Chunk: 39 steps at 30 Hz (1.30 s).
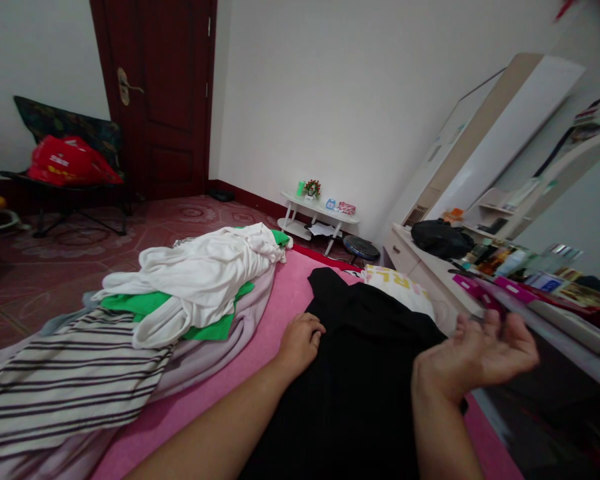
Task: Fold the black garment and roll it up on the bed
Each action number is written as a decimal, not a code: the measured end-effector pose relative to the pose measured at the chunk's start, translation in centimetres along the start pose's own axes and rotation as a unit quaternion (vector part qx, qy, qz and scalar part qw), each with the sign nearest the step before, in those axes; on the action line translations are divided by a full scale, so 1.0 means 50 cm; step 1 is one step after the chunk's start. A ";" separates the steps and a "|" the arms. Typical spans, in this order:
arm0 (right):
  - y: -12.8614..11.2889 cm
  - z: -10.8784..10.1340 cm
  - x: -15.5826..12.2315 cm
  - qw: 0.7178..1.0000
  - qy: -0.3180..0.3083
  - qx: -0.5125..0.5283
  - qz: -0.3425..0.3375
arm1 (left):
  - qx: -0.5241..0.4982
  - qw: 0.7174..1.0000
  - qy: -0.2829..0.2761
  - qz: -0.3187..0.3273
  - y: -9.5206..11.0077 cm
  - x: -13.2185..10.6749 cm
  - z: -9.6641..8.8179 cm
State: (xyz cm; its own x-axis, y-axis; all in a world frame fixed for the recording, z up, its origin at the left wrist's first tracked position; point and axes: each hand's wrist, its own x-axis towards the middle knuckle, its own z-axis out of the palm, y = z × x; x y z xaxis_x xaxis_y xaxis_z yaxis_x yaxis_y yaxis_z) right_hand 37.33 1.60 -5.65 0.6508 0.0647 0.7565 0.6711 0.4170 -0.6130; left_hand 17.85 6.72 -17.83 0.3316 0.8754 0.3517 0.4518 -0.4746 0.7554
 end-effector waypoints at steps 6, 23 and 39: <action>0.082 0.140 -0.060 0.954 -0.292 -0.041 0.053 | -0.029 0.999 0.041 -0.018 -0.007 0.002 0.000; 0.291 0.315 -0.110 0.957 -0.248 -0.117 0.097 | -0.030 0.993 0.075 -0.083 -0.015 0.009 0.003; 0.258 0.348 -0.161 0.760 -0.554 -0.333 -0.063 | 0.067 0.988 0.103 -0.098 0.000 -0.003 -0.001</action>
State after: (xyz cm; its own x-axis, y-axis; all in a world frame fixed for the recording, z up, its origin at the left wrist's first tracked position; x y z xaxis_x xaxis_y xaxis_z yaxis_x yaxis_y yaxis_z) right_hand 34.55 22.24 -15.68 0.1157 0.9404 0.3197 0.9743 -0.0448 -0.2209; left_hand 17.75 6.62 -17.86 0.0579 0.9453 0.3210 0.6001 -0.2900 0.7455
